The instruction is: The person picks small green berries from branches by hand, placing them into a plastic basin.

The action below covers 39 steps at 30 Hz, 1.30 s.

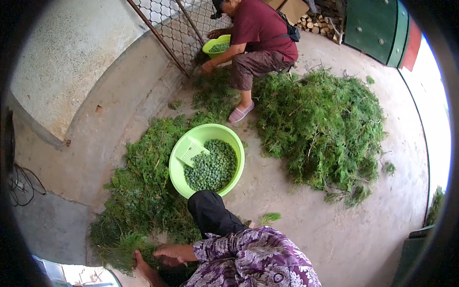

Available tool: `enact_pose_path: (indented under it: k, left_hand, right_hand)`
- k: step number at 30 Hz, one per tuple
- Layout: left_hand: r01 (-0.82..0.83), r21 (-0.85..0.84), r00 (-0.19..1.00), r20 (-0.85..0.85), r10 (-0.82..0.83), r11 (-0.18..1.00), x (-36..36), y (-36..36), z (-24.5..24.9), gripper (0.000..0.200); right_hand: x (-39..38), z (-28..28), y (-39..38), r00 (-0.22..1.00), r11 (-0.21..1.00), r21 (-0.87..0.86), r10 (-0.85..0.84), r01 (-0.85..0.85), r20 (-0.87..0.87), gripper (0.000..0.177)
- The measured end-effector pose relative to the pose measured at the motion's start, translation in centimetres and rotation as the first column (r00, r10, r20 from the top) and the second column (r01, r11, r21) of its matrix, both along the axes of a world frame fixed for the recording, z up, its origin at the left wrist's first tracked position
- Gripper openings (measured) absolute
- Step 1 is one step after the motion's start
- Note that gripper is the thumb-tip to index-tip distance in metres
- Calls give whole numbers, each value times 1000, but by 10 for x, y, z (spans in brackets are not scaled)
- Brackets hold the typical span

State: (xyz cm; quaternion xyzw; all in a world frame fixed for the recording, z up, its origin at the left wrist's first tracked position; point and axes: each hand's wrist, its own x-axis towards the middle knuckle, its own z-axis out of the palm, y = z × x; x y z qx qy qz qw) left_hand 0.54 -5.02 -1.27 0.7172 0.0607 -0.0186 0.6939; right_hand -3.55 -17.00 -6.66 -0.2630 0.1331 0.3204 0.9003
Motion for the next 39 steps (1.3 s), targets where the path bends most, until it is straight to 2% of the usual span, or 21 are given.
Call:
enact_pose_path:
  k: [1, 3, 5, 7, 8, 10, 13, 14, 15, 16, 17, 18, 19, 20, 21, 22, 23, 27, 30, 35, 39]
  left_hand:
    - [0, 3, 1000, -1, 0, 1000, 1, 3, -1, 46]
    - [47, 234, 999, 14, -52, 971, 7, 14, -5, 45]
    - [15, 194, 999, -36, -9, 981, 12, 16, -7, 45]
    - [-18, 155, 996, -87, 32, 988, 17, 20, -9, 45]
    - [-9, 170, 1000, -26, 14, 985, 19, 25, -12, 45]
    - [3, 201, 995, 96, -22, 980, 24, 41, -19, 45]
    - [15, 247, 960, 268, -83, 969, 34, 62, -31, 44]
    - [7, 265, 943, 318, -94, 964, 36, 72, -35, 44]
    - [-15, 283, 924, 369, -95, 959, 37, 84, -37, 44]
    - [109, 36, 989, 95, -112, 993, 47, 90, -31, 41]
    - [-107, -374, 981, -188, 37, 921, 20, 34, 11, 42]
    - [-1, -191, 997, 70, 14, 982, 35, 71, -39, 40]
    - [220, -182, 956, 238, -174, 958, 26, 56, -20, 37]
    - [72, 335, 799, 544, -255, 939, 10, 37, -6, 33]
    - [-76, -370, 996, 10, 85, 926, 17, 38, -5, 33]
    - [-165, -511, 981, -175, 85, 844, 24, 39, 3, 33]
    - [-214, -501, 966, -234, 107, 838, 26, 40, 6, 33]
    - [-132, -641, 987, -152, 44, 756, 28, 43, -5, 30]
    - [-210, -606, 968, -240, 76, 767, 21, 37, -2, 30]
    - [-194, -603, 966, -256, 42, 774, 17, 26, 1, 30]
    - [-200, -634, 967, -249, 47, 747, 14, 19, 2, 30]
  right_hand:
    - [-2, 3, -3, 1000, 999, 33, 16, -16, -1, 26]
    - [-7, 12, -6, 1000, 1000, 0, 8, -8, 19, 26]
    - [-6, 13, -3, 999, 999, -35, 1, 0, 40, 27]
    - [-3, 6, 7, 976, 945, 276, 133, -177, 170, 22]
    - [-4, 6, 10, 976, 945, 276, 134, -177, 170, 22]
    - [-9, 11, 18, 886, 878, 302, 237, -371, 398, 20]
    - [-35, 36, 2, 886, 952, 155, 176, -263, 429, 20]
    - [-37, 35, 3, 916, 985, 150, 23, -90, 401, 18]
    - [-36, 33, 0, 916, 982, 152, 45, -115, 398, 18]
    - [-32, 36, -7, 923, 992, 90, 44, -84, 381, 18]
    - [-27, 40, -10, 926, 996, 29, 63, -79, 372, 18]
    - [-24, 41, -11, 919, 998, -4, 52, -55, 391, 20]
    - [-26, 44, -14, 910, 999, -31, 54, -45, 411, 22]
    - [-27, 49, -18, 912, 996, -83, 66, -35, 405, 21]
    - [-29, 57, -24, 913, 990, -137, 78, -24, 400, 20]
    - [-30, 65, -28, 929, 987, -157, 91, -36, 359, 18]
    - [-30, 70, -31, 943, 982, -183, 96, -39, 318, 16]
    - [-24, 58, -37, 938, 997, -75, 48, -23, 343, 14]
    - [-20, 73, -41, 910, 996, -81, 1, 36, 415, 14]
    - [-11, 69, -36, 880, 988, -116, -33, 99, 473, 15]
    - [-8, 46, -23, 843, 870, -413, -7, 271, 537, 14]
